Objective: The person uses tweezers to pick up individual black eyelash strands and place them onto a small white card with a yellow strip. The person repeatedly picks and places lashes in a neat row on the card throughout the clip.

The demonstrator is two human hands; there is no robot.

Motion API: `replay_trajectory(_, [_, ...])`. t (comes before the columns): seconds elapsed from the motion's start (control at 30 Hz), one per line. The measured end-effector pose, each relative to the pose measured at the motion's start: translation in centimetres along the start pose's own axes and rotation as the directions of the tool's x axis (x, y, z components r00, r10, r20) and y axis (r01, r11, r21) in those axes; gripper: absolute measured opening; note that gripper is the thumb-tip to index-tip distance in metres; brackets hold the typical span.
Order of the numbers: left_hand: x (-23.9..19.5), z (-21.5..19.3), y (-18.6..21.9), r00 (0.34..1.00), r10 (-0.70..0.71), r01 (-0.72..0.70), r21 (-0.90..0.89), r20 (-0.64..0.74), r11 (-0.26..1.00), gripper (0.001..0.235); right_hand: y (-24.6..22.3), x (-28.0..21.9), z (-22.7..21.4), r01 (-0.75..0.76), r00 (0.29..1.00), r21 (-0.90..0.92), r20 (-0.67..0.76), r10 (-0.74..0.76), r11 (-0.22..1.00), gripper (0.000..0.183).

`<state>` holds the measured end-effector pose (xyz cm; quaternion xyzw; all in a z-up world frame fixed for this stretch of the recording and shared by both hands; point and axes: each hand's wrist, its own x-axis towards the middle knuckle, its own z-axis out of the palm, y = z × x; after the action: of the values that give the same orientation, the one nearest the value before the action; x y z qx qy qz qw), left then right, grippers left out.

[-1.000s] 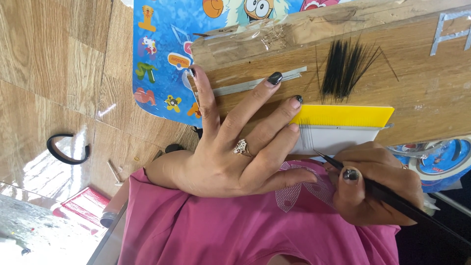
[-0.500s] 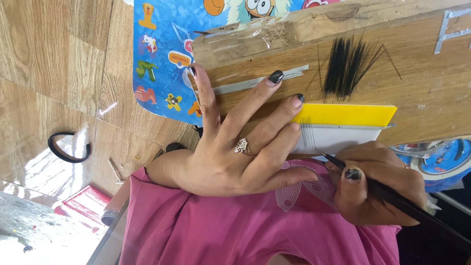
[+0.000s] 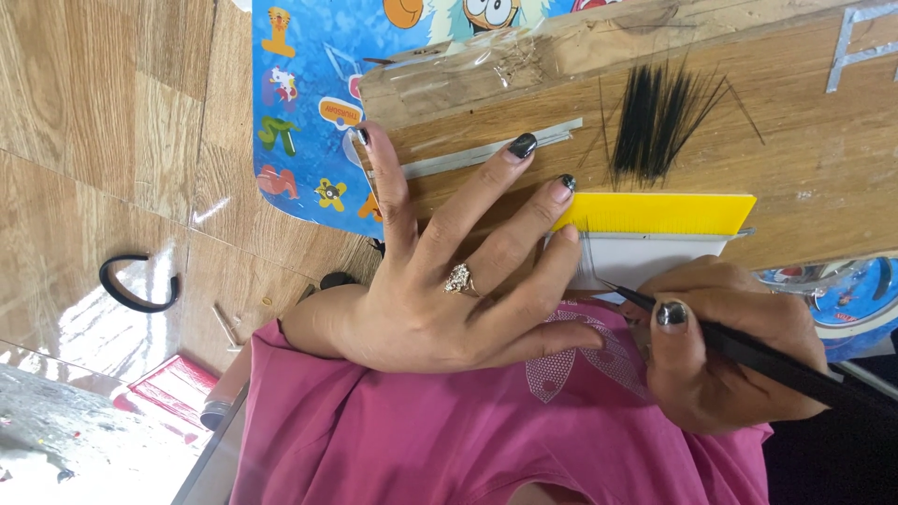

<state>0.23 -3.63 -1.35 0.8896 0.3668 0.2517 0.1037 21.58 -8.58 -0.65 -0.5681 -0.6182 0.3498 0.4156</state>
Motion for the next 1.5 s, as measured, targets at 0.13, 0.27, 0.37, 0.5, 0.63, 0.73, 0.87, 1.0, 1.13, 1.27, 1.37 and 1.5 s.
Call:
replay_trajectory(0.13, [-0.2,-0.1,-0.1,0.999,0.004,-0.004,0.002,0.034,1.000,0.064,-0.4,0.1,-0.4,-0.033,0.999,-0.032,0.015,0.033,0.999,0.035])
replay_trajectory(0.27, [-0.4,-0.1,-0.1,0.997,0.026,-0.028,0.024,0.076,0.999,0.079,-0.3,0.2,-0.8,-0.081,0.994,-0.065,0.072,0.086,0.995,0.035])
replay_trajectory(0.37, [-0.3,0.1,0.1,0.998,0.024,-0.025,0.016,0.066,1.000,0.081,0.0,-0.2,-0.4,-0.059,0.997,-0.045,0.039,0.061,0.997,0.032])
replay_trajectory(0.5, [0.2,0.1,0.8,0.999,0.008,-0.012,0.082,0.048,0.997,0.040,0.0,0.1,0.8,0.064,0.991,-0.053,-0.116,-0.070,0.997,0.038])
replay_trajectory(0.63, [-0.4,0.2,0.8,0.993,0.045,-0.068,0.210,0.112,0.975,0.018,1.2,-2.0,-0.5,0.011,0.992,0.011,-0.122,-0.010,1.000,0.029])
replay_trajectory(0.73, [-0.6,0.8,0.3,0.996,0.060,-0.072,0.187,0.069,0.980,0.012,2.0,-2.6,-0.2,-0.041,0.977,0.059,-0.208,0.053,0.997,0.026])
replay_trajectory(0.87, [0.5,0.1,-0.4,0.999,0.031,-0.028,-0.077,0.038,0.997,0.066,1.4,-1.2,-0.6,0.030,0.990,-0.017,-0.138,-0.032,0.999,0.027])
replay_trajectory(1.0, [0.2,0.5,-0.4,1.000,0.008,-0.006,-0.060,0.028,0.998,0.072,2.0,-1.6,-2.0,0.035,0.993,-0.165,0.120,-0.015,0.986,0.027])
replay_trajectory(1.13, [0.5,0.4,-0.2,1.000,0.003,-0.004,-0.077,-0.018,0.997,0.064,2.2,-1.8,-1.9,0.041,0.988,-0.158,0.152,-0.016,0.987,0.022])
replay_trajectory(1.27, [0.5,0.2,0.0,0.999,-0.012,0.010,-0.081,-0.030,0.997,0.063,2.1,-1.2,-1.7,0.073,0.973,-0.124,0.227,-0.043,0.990,0.018])
replay_trajectory(1.37, [0.4,0.3,0.0,0.999,-0.023,0.019,-0.105,-0.039,0.994,0.061,1.3,-0.7,-1.2,0.053,0.982,-0.145,0.185,-0.026,0.988,0.024])
replay_trajectory(1.5, [-0.6,1.5,0.0,0.986,-0.121,0.113,-0.069,-0.116,0.991,0.067,1.8,-0.9,1.7,0.112,0.955,-0.014,-0.276,-0.111,0.994,0.041])
